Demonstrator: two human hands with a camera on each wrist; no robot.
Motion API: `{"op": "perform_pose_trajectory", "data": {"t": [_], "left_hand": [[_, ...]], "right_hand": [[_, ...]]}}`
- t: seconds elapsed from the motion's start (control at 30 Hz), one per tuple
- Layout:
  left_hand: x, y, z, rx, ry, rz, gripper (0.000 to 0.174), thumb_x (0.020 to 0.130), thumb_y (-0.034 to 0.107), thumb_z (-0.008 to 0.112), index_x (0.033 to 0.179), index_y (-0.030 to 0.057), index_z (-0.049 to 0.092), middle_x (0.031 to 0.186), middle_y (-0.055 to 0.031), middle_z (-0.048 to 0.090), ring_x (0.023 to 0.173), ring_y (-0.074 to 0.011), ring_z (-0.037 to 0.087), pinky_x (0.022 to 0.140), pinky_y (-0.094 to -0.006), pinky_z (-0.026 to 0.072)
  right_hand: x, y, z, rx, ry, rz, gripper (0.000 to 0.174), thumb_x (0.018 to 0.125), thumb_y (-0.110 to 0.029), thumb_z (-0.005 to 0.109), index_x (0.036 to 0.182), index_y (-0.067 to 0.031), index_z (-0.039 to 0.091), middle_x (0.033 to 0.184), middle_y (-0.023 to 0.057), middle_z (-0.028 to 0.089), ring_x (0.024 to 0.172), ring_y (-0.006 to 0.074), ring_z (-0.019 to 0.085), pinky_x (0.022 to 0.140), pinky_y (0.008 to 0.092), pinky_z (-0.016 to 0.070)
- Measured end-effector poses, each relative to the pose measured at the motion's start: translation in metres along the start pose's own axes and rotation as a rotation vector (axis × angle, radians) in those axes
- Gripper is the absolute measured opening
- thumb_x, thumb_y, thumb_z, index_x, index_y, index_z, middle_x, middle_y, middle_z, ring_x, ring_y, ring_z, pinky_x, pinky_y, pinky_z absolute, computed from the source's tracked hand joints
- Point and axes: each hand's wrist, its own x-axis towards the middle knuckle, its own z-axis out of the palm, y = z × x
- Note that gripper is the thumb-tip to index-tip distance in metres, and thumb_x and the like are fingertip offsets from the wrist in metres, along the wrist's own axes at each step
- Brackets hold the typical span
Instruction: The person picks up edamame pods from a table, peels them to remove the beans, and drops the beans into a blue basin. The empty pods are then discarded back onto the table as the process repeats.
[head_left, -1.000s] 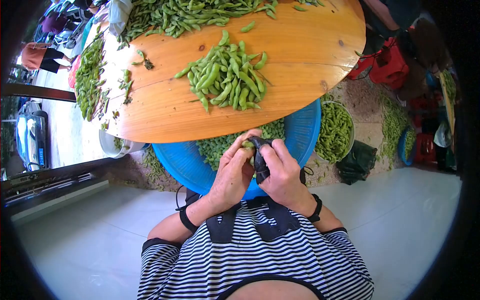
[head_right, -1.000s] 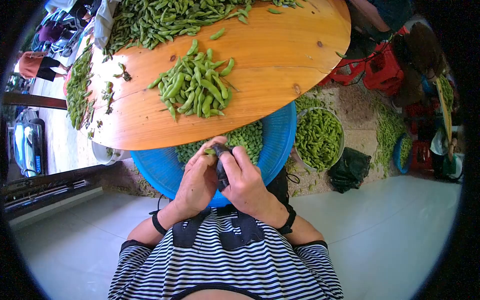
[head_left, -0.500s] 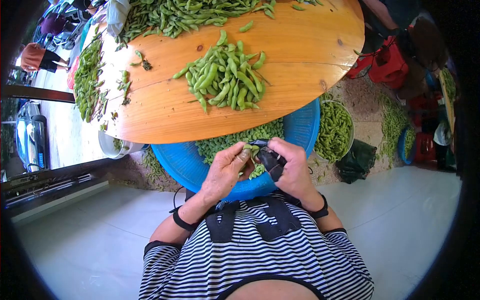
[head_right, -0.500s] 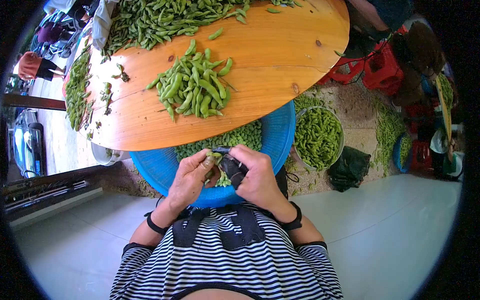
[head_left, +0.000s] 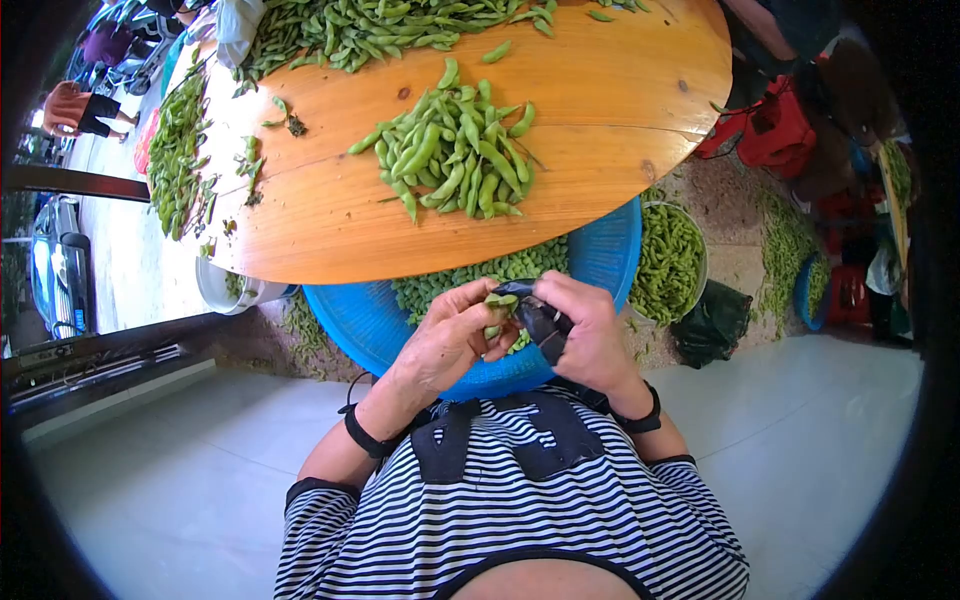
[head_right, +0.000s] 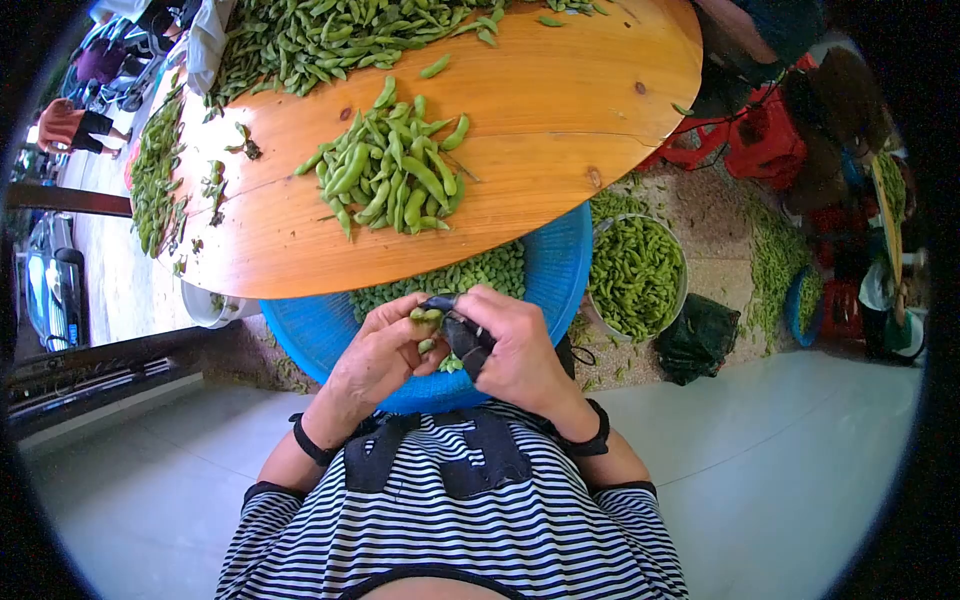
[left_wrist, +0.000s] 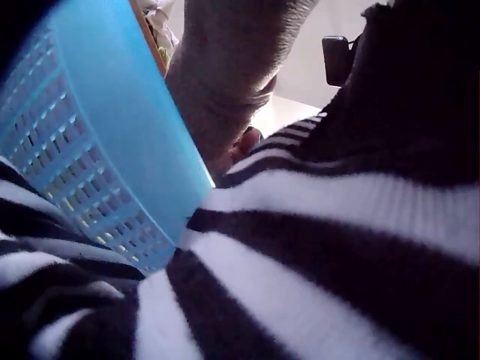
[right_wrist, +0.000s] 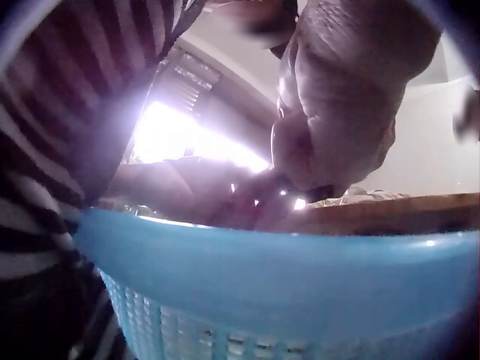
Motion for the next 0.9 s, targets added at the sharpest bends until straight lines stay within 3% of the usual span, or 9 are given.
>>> {"op": "perform_pose_trajectory", "data": {"t": [0.13, 0.2, 0.3, 0.4, 0.47, 0.57, 0.63, 0.73, 0.9], "left_hand": [[0.003, -0.007, 0.007, -0.178, 0.158, -0.007, 0.017, 0.090, 0.001, 0.052, 0.104, 0.0016, 0.061, 0.086, -0.0054, 0.064, 0.070, -0.0119, 0.056, 0.059, -0.0236, 0.0438], [0.005, -0.008, 0.002, -0.185, 0.205, -0.020, 0.022, 0.089, 0.000, 0.049, 0.107, 0.0029, 0.062, 0.088, -0.0047, 0.065, 0.073, -0.0131, 0.058, 0.063, -0.0251, 0.0469], [0.004, -0.005, -0.016, -0.024, -0.124, 0.021, 0.024, 0.087, -0.003, 0.049, 0.104, 0.0011, 0.065, 0.091, -0.0064, 0.066, 0.082, -0.0142, 0.060, 0.071, -0.0284, 0.0509], [-0.002, 0.014, -0.004, 1.154, -0.205, 0.445, 0.020, 0.085, -0.005, 0.058, 0.103, -0.0015, 0.066, 0.099, -0.0101, 0.067, 0.087, -0.0224, 0.065, 0.080, -0.0313, 0.0518], [-0.007, 0.035, 0.009, 1.219, -0.135, 0.539, 0.021, 0.084, -0.005, 0.060, 0.102, -0.0009, 0.067, 0.101, -0.0105, 0.067, 0.088, -0.0244, 0.065, 0.080, -0.0321, 0.0520], [0.000, 0.061, 0.017, 1.397, 0.051, 0.737, 0.019, 0.081, -0.004, 0.065, 0.100, -0.0016, 0.067, 0.100, -0.0111, 0.064, 0.088, -0.0266, 0.065, 0.080, -0.0341, 0.0524], [0.015, 0.074, 0.017, 1.609, 0.289, 0.942, 0.021, 0.078, 0.002, 0.069, 0.099, -0.0019, 0.066, 0.091, -0.0110, 0.060, 0.084, -0.0278, 0.063, 0.075, -0.0361, 0.0524], [0.032, 0.083, 0.024, 1.847, 0.340, 1.063, 0.022, 0.078, 0.006, 0.070, 0.098, -0.0008, 0.065, 0.087, -0.0111, 0.055, 0.080, -0.0288, 0.061, 0.069, -0.0388, 0.0512], [0.036, 0.075, 0.018, 1.881, 0.482, 1.007, 0.021, 0.078, 0.008, 0.070, 0.097, 0.0009, 0.064, 0.088, -0.0122, 0.054, 0.078, -0.0306, 0.060, 0.067, -0.0413, 0.0499]], "right_hand": [[0.003, 0.002, 0.004, -0.008, 0.045, -0.073, 0.023, 0.076, 0.002, 0.066, 0.099, 0.0021, 0.063, 0.074, 0.0100, 0.048, 0.063, 0.0161, 0.053, 0.055, 0.0301, 0.0403], [0.004, 0.006, -0.002, 0.145, 0.059, 0.115, 0.019, 0.074, 0.003, 0.066, 0.093, 0.0013, 0.062, 0.072, 0.0062, 0.052, 0.060, 0.0121, 0.052, 0.053, 0.0279, 0.0397], [-0.007, 0.008, -0.019, 0.357, 0.113, 0.404, 0.018, 0.074, 0.005, 0.064, 0.090, -0.0006, 0.063, 0.070, 0.0005, 0.055, 0.057, 0.0075, 0.050, 0.049, 0.0237, 0.0378], [-0.020, 0.003, -0.064, 0.367, 0.333, 0.426, 0.023, 0.079, 0.004, 0.055, 0.096, -0.0050, 0.068, 0.067, -0.0026, 0.055, 0.058, 0.0008, 0.048, 0.048, 0.0190, 0.0343], [-0.032, 0.018, -0.094, -0.223, 0.568, 0.349, 0.031, 0.077, 0.006, 0.058, 0.106, -0.0022, 0.067, 0.072, 0.0039, 0.062, 0.065, 0.0072, 0.055, 0.056, 0.0267, 0.0450], [-0.043, 0.013, -0.123, -0.817, 0.553, 0.536, 0.040, 0.073, 0.010, 0.052, 0.110, -0.0012, 0.063, 0.077, 0.0236, 0.062, 0.068, 0.0297, 0.065, 0.064, 0.0350, 0.0488], [-0.043, 0.010, -0.122, -0.780, 0.540, 0.507, 0.041, 0.072, 0.010, 0.052, 0.111, -0.0008, 0.063, 0.079, 0.0246, 0.062, 0.070, 0.0338, 0.065, 0.065, 0.0360, 0.0491], [-0.044, 0.019, -0.112, -0.705, 0.511, 0.485, 0.043, 0.071, 0.011, 0.053, 0.111, -0.0001, 0.062, 0.081, 0.0253, 0.063, 0.073, 0.0372, 0.065, 0.067, 0.0369, 0.0495], [-0.032, 0.016, -0.091, -0.597, 0.477, 0.317, 0.038, 0.072, 0.010, 0.057, 0.109, 0.0006, 0.063, 0.086, 0.0227, 0.064, 0.076, 0.0351, 0.066, 0.069, 0.0365, 0.0506]]}}
